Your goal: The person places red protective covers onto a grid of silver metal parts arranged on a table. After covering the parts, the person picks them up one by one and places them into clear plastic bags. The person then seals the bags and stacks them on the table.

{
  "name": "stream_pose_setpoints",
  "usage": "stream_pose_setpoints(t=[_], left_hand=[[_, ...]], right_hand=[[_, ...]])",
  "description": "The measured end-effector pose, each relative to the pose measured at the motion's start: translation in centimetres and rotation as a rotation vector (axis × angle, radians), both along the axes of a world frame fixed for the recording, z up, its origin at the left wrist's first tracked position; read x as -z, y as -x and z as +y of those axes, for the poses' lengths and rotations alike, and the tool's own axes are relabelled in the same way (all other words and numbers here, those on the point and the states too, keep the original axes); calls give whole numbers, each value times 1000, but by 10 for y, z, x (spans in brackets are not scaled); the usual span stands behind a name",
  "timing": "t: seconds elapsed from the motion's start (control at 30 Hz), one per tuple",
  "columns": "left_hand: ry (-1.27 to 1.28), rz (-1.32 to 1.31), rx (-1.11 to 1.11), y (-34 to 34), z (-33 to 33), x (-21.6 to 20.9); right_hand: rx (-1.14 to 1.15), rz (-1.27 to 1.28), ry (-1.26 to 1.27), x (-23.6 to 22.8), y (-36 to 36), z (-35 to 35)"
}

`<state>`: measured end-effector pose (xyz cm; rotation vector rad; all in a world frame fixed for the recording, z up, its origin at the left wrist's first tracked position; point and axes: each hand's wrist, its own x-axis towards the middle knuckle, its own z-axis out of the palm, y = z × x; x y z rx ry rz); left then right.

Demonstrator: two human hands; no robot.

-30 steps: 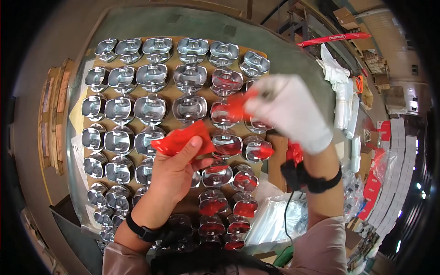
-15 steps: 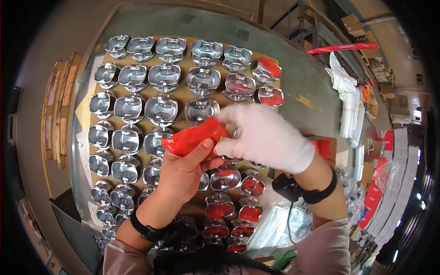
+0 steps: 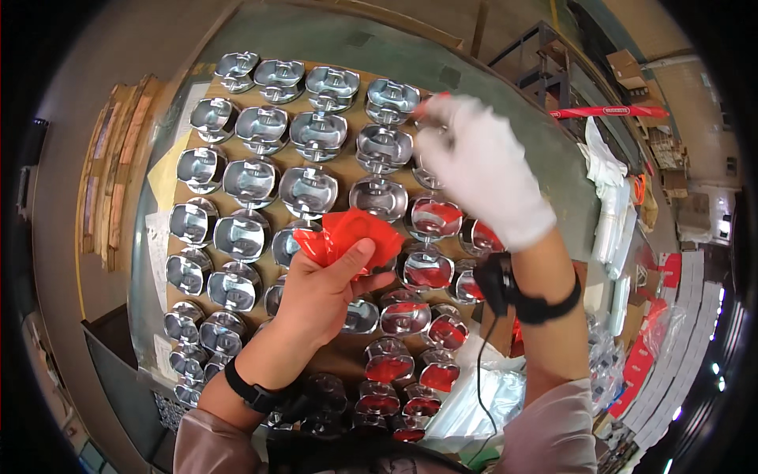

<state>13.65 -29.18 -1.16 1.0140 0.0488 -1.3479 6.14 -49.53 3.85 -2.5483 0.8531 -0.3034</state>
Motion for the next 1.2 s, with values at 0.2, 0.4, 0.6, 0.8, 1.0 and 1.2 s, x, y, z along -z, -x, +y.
stream_pose_setpoints(t=[0.2, 0.4, 0.6, 0.8, 1.0, 1.2], left_hand=[[-92, -30, -35, -4, 1, 1], [14, 90, -59, -11, 3, -1], [55, 22, -80, -17, 13, 5], [-23, -60, -61, -11, 8, 6], [-25, 96, -113, -11, 11, 3], [-15, 99, -118, -17, 21, 12]], right_hand=[[-286, 184, -282, -26, 2, 22], [-31, 144, 349, 38, -52, -57], [13, 34, 145, 15, -41, 3], [-254, 247, -359, -18, 0, 34], [-66, 144, 126, 39, -31, -8], [3, 185, 259, 26, -11, -9]])
